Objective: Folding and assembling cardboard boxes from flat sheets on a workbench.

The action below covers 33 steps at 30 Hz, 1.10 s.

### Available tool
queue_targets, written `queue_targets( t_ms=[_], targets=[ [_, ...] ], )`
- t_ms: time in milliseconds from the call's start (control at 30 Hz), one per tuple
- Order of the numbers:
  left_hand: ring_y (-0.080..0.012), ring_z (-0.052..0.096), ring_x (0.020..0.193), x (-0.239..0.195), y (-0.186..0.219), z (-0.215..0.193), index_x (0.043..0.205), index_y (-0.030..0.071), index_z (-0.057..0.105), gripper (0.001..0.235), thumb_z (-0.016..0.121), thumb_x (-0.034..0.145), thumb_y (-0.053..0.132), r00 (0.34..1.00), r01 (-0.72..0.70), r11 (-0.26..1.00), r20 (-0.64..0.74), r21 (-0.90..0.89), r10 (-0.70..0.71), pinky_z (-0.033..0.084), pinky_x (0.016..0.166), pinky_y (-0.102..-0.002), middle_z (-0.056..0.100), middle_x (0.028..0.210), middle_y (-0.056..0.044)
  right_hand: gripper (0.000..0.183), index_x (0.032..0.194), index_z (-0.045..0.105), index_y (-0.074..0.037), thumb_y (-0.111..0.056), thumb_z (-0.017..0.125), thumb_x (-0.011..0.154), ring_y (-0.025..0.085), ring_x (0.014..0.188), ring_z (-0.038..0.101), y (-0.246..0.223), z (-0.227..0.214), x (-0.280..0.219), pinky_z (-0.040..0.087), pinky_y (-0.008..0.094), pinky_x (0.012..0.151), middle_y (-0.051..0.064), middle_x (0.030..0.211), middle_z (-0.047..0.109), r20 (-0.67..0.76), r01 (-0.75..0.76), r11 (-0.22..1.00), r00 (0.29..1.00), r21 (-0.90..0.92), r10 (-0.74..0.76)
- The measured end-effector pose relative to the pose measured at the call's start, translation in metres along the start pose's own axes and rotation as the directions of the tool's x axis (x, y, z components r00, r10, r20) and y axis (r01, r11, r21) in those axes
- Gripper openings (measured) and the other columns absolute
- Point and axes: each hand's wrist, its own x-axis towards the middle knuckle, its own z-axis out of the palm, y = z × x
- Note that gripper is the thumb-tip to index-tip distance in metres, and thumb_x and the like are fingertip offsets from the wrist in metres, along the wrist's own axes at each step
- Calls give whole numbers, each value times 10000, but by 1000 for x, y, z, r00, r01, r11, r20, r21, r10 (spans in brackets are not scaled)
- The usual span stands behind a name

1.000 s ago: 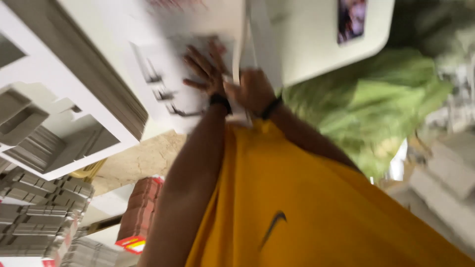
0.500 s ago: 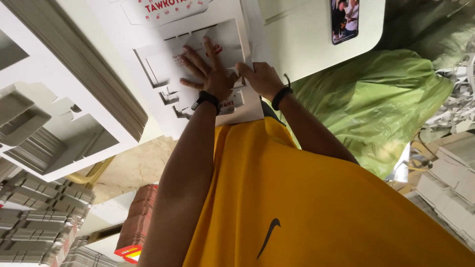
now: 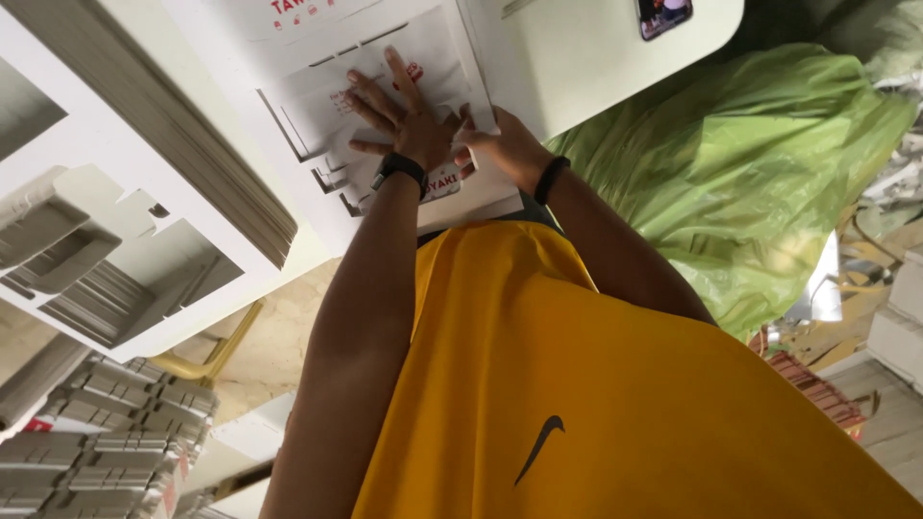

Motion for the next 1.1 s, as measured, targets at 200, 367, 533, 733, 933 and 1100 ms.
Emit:
queue_targets(
  t_ms=[200, 367, 533, 733, 933, 1100],
  targets=[
    [-527, -420, 1450, -23, -33, -9, 1616, 243, -259, 1119, 728, 1089, 241, 955, -290, 949, -111, -127, 277, -61, 1024, -910, -476, 1565, -220, 135, 991, 565, -48, -163, 619, 945, 281, 726, 695, -5, 6, -10, 647, 401, 609, 127, 941, 620, -37, -30, 999, 999, 24, 31],
    [-321, 260, 1580, -89, -73, -41, 1633, 113, 124, 714, 476, 1110, 448, 621, -718, 496, -129, -488, 773, 250, 1285, -443, 213, 1710, -155, 197, 1080, 624, -41, -189, 641, 951, 224, 738, 722, -2, 6, -9, 641, 345, 674, 92, 875, 695, -78, -36, 997, 996, -70, 31],
    [-403, 646, 1058, -112, -87, -4, 1474, 182, 343, 856, 735, 802, 537, 661, -746, 657, 2, 113, 750, 526, 851, -524, 669, 1204, -184, 229, 1134, 563, -28, -139, 659, 958, 268, 715, 713, -16, 9, -17, 635, 380, 660, 174, 865, 695, -20, -125, 989, 992, 74, 127],
    [-402, 665, 693, -107, -93, -14, 1127, 64, 619, 428, 667, 706, 130, 499, -789, 547, -228, 279, 836, 531, 545, -531, 699, 885, -127, 314, 1152, 590, -77, -331, 590, 968, 272, 875, 673, -18, -4, -29, 609, 408, 809, 148, 1018, 638, 12, -201, 930, 978, 310, 207],
    [-345, 691, 688, -111, -90, -47, 1025, 105, 631, 306, 757, 881, 343, 493, -767, 549, -244, 332, 835, 532, 556, -510, 708, 785, -98, 368, 1179, 658, -92, -308, 633, 882, 252, 895, 639, 29, -12, -51, 565, 392, 798, 105, 1017, 674, -438, 41, 862, 872, 505, 216],
    [-239, 750, 679, -119, -83, -65, 989, 161, 698, 315, 808, 853, 423, 482, -729, 576, -321, 370, 816, 610, 573, -391, 710, 741, -2, 246, 1002, 649, -154, -283, 776, 835, 239, 746, 702, 158, -17, -19, 584, 396, 623, 48, 864, 717, -489, -19, 832, 802, 555, 344]
  ],
)
